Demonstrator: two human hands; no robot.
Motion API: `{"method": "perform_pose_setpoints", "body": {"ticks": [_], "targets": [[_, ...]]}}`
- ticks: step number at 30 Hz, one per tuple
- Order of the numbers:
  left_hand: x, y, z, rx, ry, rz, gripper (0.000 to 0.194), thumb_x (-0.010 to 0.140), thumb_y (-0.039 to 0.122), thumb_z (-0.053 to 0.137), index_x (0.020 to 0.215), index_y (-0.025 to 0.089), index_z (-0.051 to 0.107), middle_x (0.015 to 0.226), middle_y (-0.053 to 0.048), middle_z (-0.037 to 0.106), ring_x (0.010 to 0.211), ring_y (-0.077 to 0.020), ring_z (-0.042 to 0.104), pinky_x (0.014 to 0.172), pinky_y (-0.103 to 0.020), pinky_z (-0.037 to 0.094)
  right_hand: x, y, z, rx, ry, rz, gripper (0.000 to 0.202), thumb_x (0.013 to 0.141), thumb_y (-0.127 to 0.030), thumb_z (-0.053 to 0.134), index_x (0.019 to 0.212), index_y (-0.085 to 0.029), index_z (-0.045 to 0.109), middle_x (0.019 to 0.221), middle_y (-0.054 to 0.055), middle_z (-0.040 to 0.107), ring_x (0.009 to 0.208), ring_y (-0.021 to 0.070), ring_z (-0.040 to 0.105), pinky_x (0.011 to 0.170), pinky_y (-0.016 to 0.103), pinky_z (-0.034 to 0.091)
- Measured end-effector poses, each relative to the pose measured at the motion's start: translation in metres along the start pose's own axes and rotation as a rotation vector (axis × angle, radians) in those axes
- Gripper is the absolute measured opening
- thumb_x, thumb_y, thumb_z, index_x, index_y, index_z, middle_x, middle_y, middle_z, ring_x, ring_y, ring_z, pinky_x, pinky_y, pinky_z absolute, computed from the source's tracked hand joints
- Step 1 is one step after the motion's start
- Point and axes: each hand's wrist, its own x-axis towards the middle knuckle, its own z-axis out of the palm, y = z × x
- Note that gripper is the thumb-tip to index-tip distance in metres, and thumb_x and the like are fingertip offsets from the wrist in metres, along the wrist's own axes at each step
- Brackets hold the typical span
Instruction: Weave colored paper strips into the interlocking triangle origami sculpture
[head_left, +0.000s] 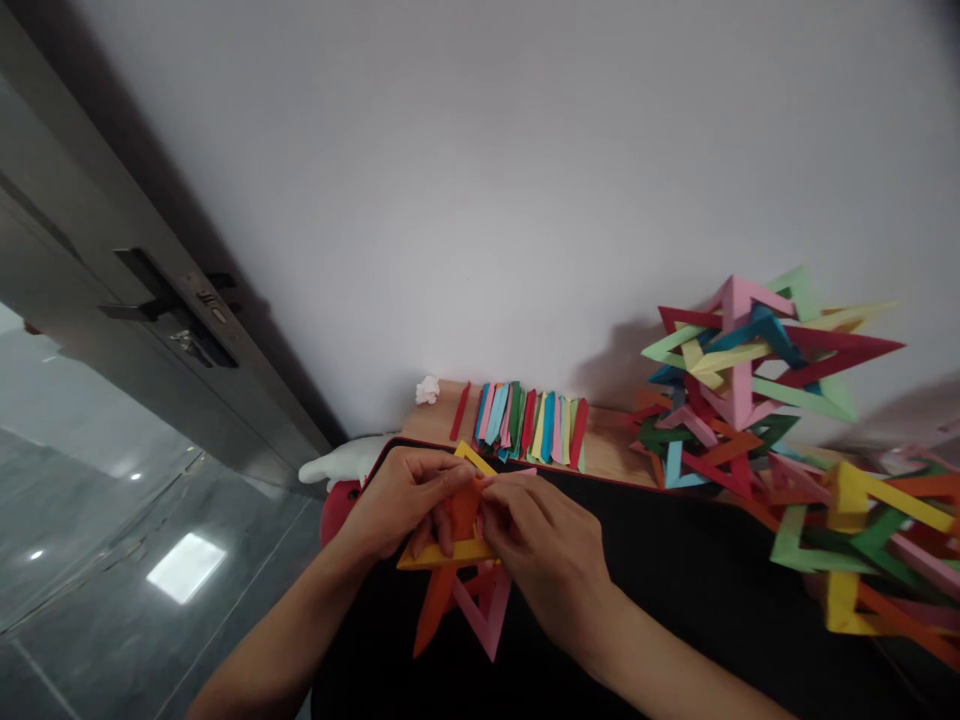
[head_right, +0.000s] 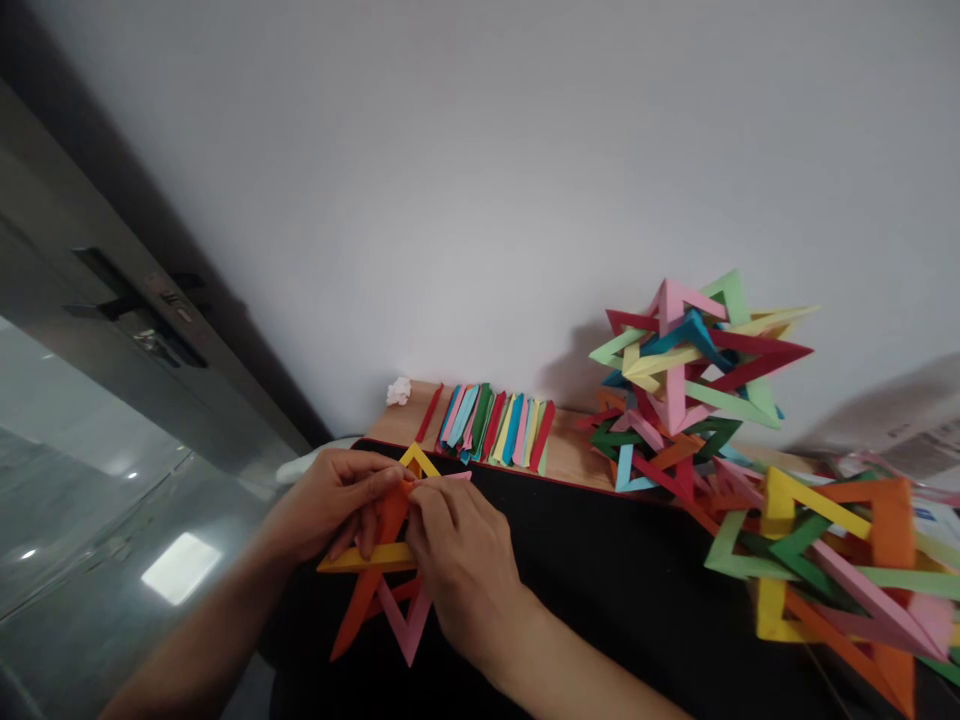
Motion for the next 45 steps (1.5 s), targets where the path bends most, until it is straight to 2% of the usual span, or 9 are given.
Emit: {"method": "perform_pose_setpoints", "body": {"ticks": [5, 9, 17, 25, 29, 34, 38, 42, 45], "targets": [[-0.003, -0.002, 0.001, -0.003, 0.012, 0.028, 0.026, 0.085, 0.036, 0.059, 0.091, 0.013, 0.069, 0.041, 0.003, 0.061, 0.023, -0.0049, 0.045, 0.024, -0.011, 0.025, 0.000, 0.000, 0.000, 0.064, -0.021, 0.042, 0.013, 0.087, -0.010, 0.051, 0.084, -0.016, 0.062, 0.079, 0.007, 0.071, 0.072, 0.0174, 0.067, 0.064, 0.028, 0.055], [-0.004, -0.006, -0.002, -0.016, 0.006, 0.004, 0.028, 0.086, 0.033, 0.057, 0.102, 0.012, 0.065, 0.040, 0.001, 0.063, 0.023, -0.0067, 0.046, 0.024, -0.012, 0.026, 0.005, 0.002, -0.005, 0.245, -0.123, 0.180, 0.015, 0.086, -0.012, 0.052, 0.082, -0.018, 0.064, 0.080, 0.005, 0.071, 0.072, 0.0152, 0.067, 0.065, 0.026, 0.054], [-0.006, -0.006, -0.001, -0.019, -0.015, -0.015, 0.025, 0.084, 0.033, 0.061, 0.098, 0.013, 0.067, 0.041, 0.000, 0.064, 0.023, -0.0072, 0.047, 0.024, -0.012, 0.025, 0.020, 0.003, -0.015, 0.387, -0.256, 0.419, 0.010, 0.078, -0.013, 0.061, 0.073, -0.017, 0.069, 0.066, 0.002, 0.069, 0.055, 0.0118, 0.061, 0.051, 0.022, 0.045], [-0.009, -0.003, 0.004, 0.041, 0.039, 0.008, 0.021, 0.084, 0.027, 0.058, 0.091, 0.011, 0.069, 0.040, 0.001, 0.063, 0.023, -0.0057, 0.045, 0.025, -0.012, 0.026, 0.020, 0.001, -0.013, 0.362, -0.240, 0.429, 0.010, 0.074, -0.011, 0.060, 0.069, -0.015, 0.067, 0.059, 0.001, 0.065, 0.051, 0.0104, 0.057, 0.048, 0.020, 0.042], [-0.008, -0.005, 0.002, 0.047, 0.014, 0.002, 0.024, 0.086, 0.027, 0.056, 0.102, 0.011, 0.065, 0.041, 0.001, 0.063, 0.024, -0.0061, 0.046, 0.025, -0.011, 0.027, 0.022, 0.003, -0.015, 0.399, -0.311, 0.447, 0.009, 0.078, -0.012, 0.058, 0.077, -0.015, 0.066, 0.067, 0.002, 0.066, 0.059, 0.0118, 0.059, 0.053, 0.021, 0.044], [-0.007, -0.007, -0.003, 0.008, -0.095, 0.060, 0.035, 0.086, 0.031, 0.059, 0.115, 0.013, 0.053, 0.052, 0.002, 0.066, 0.031, -0.0082, 0.055, 0.026, -0.011, 0.031, 0.030, 0.009, -0.023, 0.425, -0.510, 0.260, 0.020, 0.084, -0.009, 0.055, 0.099, -0.017, 0.067, 0.089, 0.006, 0.063, 0.076, 0.0133, 0.060, 0.068, 0.025, 0.048], [-0.009, -0.007, -0.005, -0.062, -0.177, 0.073, 0.039, 0.085, 0.030, 0.061, 0.118, 0.015, 0.047, 0.067, -0.001, 0.069, 0.045, -0.0138, 0.066, 0.033, -0.015, 0.043, 0.040, 0.013, -0.028, 0.307, -0.553, 0.073, 0.020, 0.086, -0.008, 0.053, 0.091, -0.016, 0.071, 0.080, 0.005, 0.059, 0.067, 0.0120, 0.054, 0.059, 0.023, 0.043], [-0.016, -0.006, -0.006, -0.144, -0.252, 0.106, 0.043, 0.086, 0.026, 0.060, 0.124, 0.015, 0.041, 0.076, -0.004, 0.069, 0.059, -0.0172, 0.070, 0.049, -0.023, 0.054, 0.045, 0.016, -0.030, 0.258, -0.563, -0.004, 0.018, 0.087, -0.011, 0.055, 0.086, -0.017, 0.072, 0.074, 0.002, 0.056, 0.062, 0.0112, 0.051, 0.055, 0.022, 0.039], [-0.024, -0.005, -0.004, -0.218, -0.230, 0.118, 0.046, 0.086, 0.021, 0.061, 0.126, 0.016, 0.040, 0.089, -0.007, 0.067, 0.073, -0.0188, 0.071, 0.068, -0.032, 0.057, 0.045, 0.017, -0.030, 0.243, -0.597, -0.010, 0.019, 0.089, -0.011, 0.054, 0.083, -0.018, 0.071, 0.074, 0.002, 0.056, 0.064, 0.0112, 0.052, 0.057, 0.022, 0.039]]}}
